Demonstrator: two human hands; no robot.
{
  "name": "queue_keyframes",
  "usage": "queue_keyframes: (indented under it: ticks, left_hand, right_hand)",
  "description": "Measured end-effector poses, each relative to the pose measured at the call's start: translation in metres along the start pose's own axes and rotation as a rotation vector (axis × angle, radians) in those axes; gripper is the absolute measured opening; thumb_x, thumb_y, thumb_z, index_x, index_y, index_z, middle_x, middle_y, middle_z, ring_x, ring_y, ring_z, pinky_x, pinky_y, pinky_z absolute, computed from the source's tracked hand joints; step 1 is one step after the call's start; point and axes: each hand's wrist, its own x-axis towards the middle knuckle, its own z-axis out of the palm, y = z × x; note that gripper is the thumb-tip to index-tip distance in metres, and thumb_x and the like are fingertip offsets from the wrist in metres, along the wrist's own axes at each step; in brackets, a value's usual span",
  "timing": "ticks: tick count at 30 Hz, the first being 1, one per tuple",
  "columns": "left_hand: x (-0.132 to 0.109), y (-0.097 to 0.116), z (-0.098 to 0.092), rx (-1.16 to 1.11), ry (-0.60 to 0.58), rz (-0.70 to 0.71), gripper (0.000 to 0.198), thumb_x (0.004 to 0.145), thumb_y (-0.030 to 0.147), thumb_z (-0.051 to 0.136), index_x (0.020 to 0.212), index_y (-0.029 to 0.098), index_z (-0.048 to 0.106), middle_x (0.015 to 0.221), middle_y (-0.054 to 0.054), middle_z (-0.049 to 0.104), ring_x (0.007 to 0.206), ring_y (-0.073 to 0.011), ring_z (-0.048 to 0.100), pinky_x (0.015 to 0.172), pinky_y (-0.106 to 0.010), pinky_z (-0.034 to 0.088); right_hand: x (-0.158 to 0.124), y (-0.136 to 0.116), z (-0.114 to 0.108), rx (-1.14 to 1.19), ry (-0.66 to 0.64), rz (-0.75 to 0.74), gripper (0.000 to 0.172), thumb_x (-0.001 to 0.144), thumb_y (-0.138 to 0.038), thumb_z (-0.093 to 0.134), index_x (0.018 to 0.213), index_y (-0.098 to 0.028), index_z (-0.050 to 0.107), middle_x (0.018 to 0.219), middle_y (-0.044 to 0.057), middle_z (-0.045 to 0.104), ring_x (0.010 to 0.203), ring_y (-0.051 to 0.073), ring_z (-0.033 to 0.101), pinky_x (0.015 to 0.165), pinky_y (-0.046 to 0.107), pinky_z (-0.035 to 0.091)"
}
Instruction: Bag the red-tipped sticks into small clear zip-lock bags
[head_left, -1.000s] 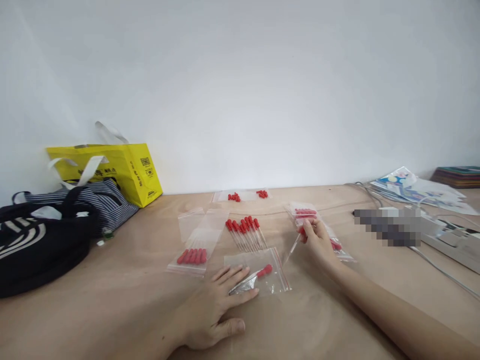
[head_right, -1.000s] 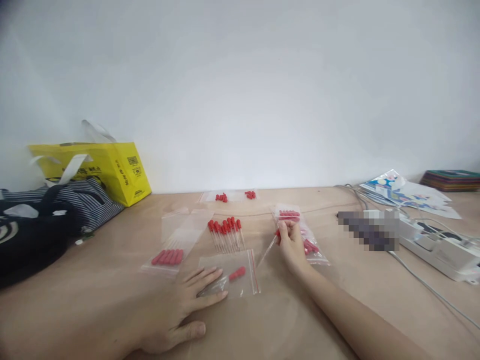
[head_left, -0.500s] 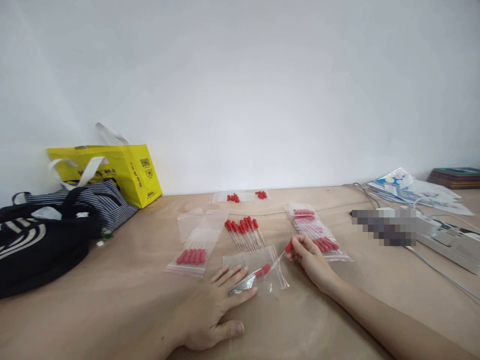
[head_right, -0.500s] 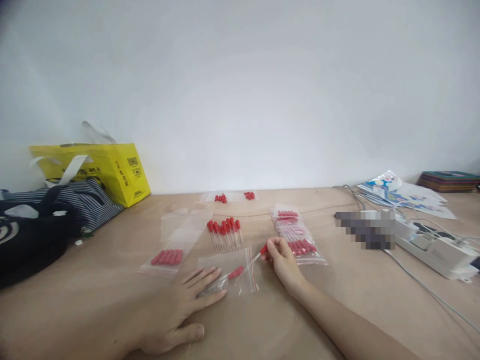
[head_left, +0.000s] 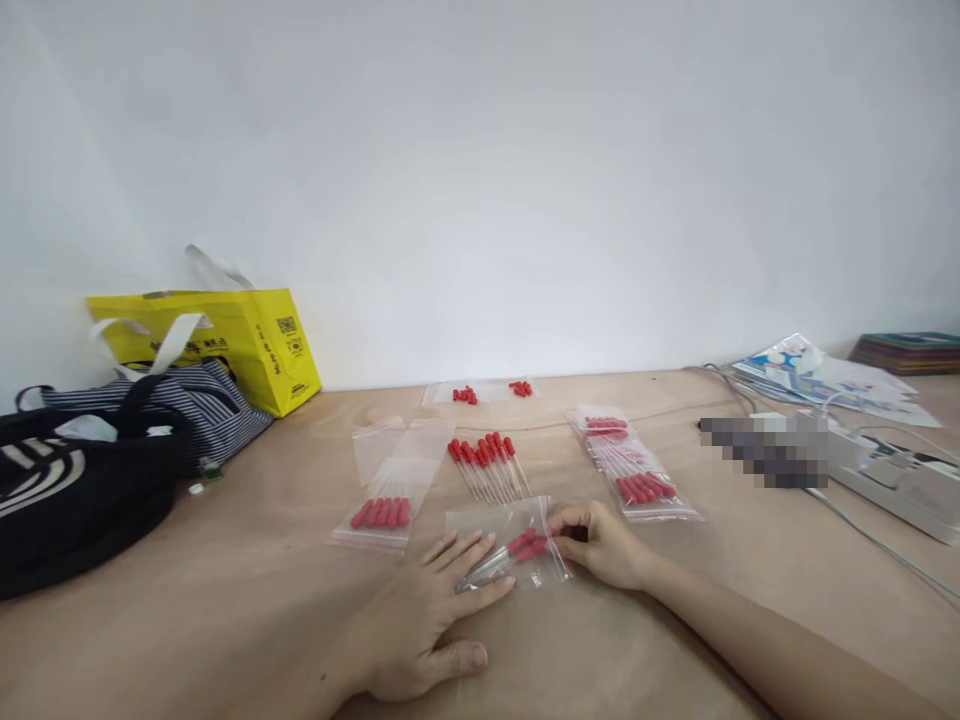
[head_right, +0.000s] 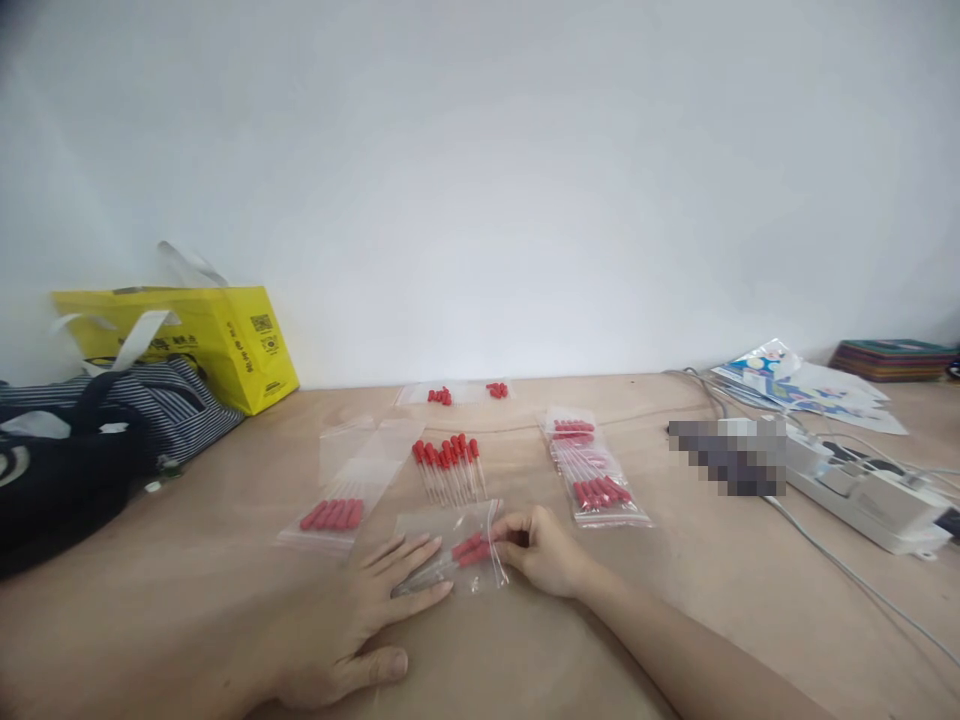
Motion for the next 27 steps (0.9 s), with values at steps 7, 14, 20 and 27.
queue_keyframes:
  ticks: [7,14,20,27]
  left_hand:
    - [0.0,0.0,0.002,0.027,0.01,-0.009,0.05,0.086,0.052,0.042,0.131,0.035,0.031,0.14,-0.005,0.019,0.125,-0.0307,0.021,0.098,-0.052,0.018]
    - [0.001,0.004,-0.01,0.007,-0.101,-0.032,0.05,0.087,0.051,0.041,0.133,0.034,0.028,0.141,-0.007,0.015,0.126,-0.0327,0.016,0.097,-0.057,0.016]
    - [-0.003,-0.006,0.002,-0.039,-0.017,-0.049,0.064,0.082,0.047,0.05,0.136,0.034,0.018,0.142,-0.006,0.019,0.124,-0.0347,0.021,0.095,-0.057,0.021]
    - [-0.007,-0.012,0.008,-0.04,0.039,-0.051,0.059,0.081,0.049,0.05,0.133,0.037,0.025,0.138,-0.004,0.028,0.12,-0.0359,0.028,0.093,-0.057,0.026]
  right_hand:
    - [0.005,0.011,0.004,0.005,0.064,0.079,0.019,0.062,-0.036,0.065,0.058,-0.017,0.063,0.052,-0.002,0.052,0.048,0.009,0.042,0.044,0.02,0.032]
    - [0.038,0.014,-0.022,-0.06,0.212,0.115,0.012,0.066,-0.026,0.057,0.061,-0.016,0.06,0.06,-0.001,0.061,0.057,0.011,0.053,0.056,0.022,0.041]
    - [0.098,0.007,-0.017,-0.317,0.444,0.329,0.012,0.063,-0.023,0.058,0.072,-0.016,0.059,0.073,0.007,0.065,0.066,0.018,0.059,0.059,0.026,0.042]
    - [0.122,-0.01,-0.004,-0.461,0.362,0.504,0.019,0.06,-0.017,0.06,0.079,-0.014,0.057,0.073,0.013,0.065,0.07,0.024,0.061,0.056,0.028,0.041]
